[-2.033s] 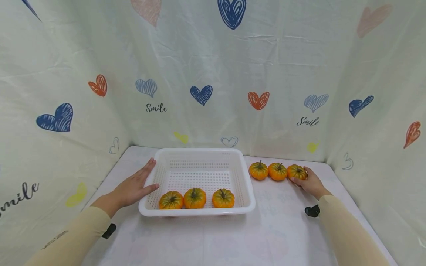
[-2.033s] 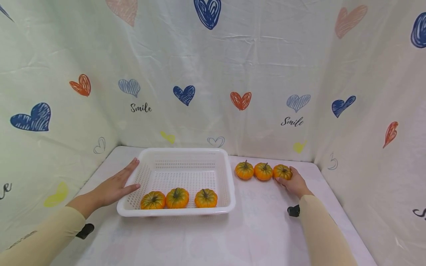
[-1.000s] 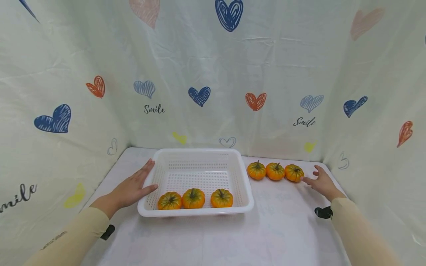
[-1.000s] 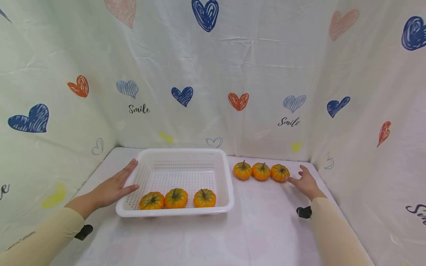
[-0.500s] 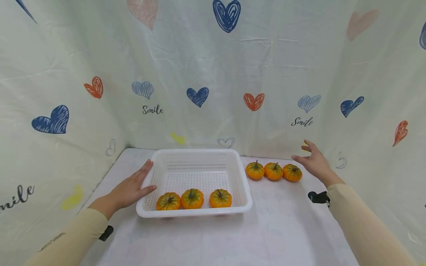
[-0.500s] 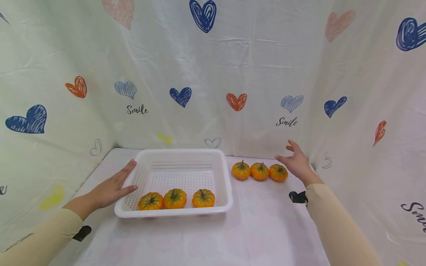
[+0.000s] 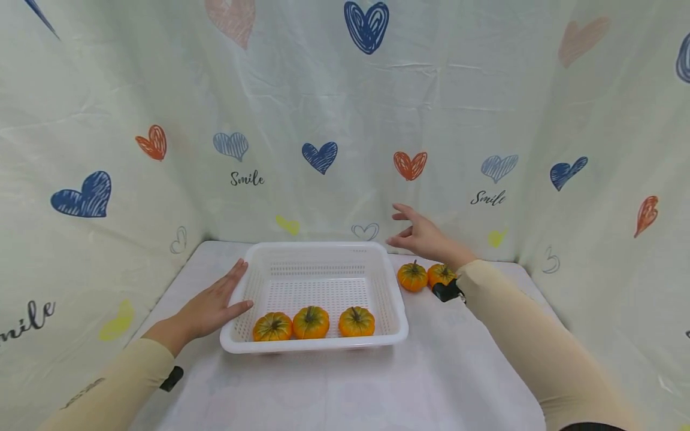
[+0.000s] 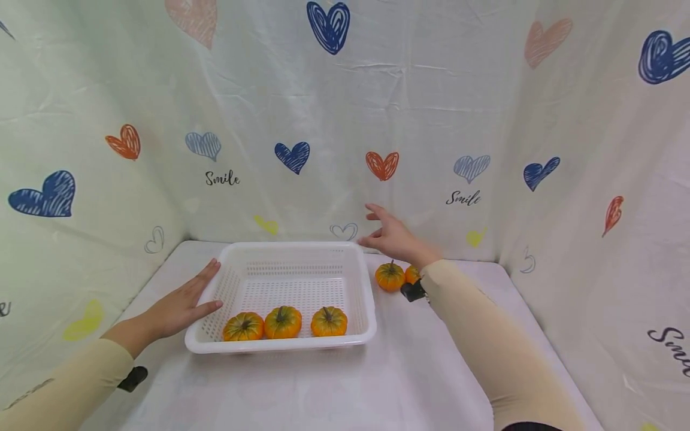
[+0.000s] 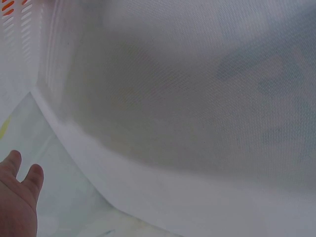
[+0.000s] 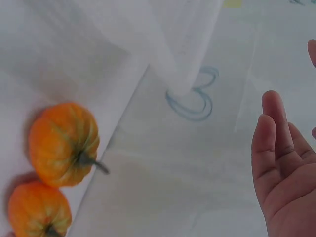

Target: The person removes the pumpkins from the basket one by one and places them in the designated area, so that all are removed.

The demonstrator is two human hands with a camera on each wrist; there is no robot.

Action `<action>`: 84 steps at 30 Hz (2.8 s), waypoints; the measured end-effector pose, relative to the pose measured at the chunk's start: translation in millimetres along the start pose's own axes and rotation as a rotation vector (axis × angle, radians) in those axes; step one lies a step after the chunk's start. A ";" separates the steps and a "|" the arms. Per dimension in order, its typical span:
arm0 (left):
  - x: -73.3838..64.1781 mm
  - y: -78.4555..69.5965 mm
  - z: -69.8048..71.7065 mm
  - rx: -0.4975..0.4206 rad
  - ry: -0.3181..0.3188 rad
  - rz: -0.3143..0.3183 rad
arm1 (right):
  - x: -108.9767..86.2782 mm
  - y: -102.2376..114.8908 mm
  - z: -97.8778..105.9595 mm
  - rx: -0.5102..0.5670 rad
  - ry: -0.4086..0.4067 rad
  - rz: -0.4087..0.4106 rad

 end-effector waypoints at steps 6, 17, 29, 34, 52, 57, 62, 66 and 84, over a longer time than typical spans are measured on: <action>0.0 -1.0 0.5 -0.015 0.008 -0.007 | 25.8 32.4 -50.1 0.005 0.138 0.047; 1.3 2.3 -0.3 -0.009 0.009 0.005 | 44.8 50.2 -123.5 0.015 0.328 0.119; 2.1 0.8 0.4 -0.019 0.011 0.005 | 44.5 39.8 -167.7 0.022 0.462 0.119; 2.0 -0.5 0.5 -0.013 0.012 0.006 | 41.2 34.5 -178.3 0.028 0.491 0.101; 1.6 1.5 -0.7 -0.010 0.008 0.011 | 26.1 16.5 -208.5 0.011 0.623 0.056; 1.1 2.0 -1.0 -0.012 0.008 0.011 | 27.4 13.7 -208.6 -0.013 0.593 0.030; 0.8 1.0 0.2 -0.019 -0.004 0.006 | 31.8 10.0 -206.9 -0.049 0.546 0.010; 0.7 0.8 0.3 -0.020 -0.006 0.004 | 33.5 9.5 -208.0 -0.031 0.542 0.010; 1.6 -0.4 -0.7 -0.017 -0.007 0.005 | 29.7 15.1 -219.7 0.001 0.625 0.026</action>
Point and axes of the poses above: each hand's wrist, its own x-axis towards the middle knuckle, its own z-axis out of the back of the hand, y = z × x, the point moved 7 cm from there along x, towards the middle knuckle, and after that the axes turned 11 degrees about z, right-handed, at the moved point
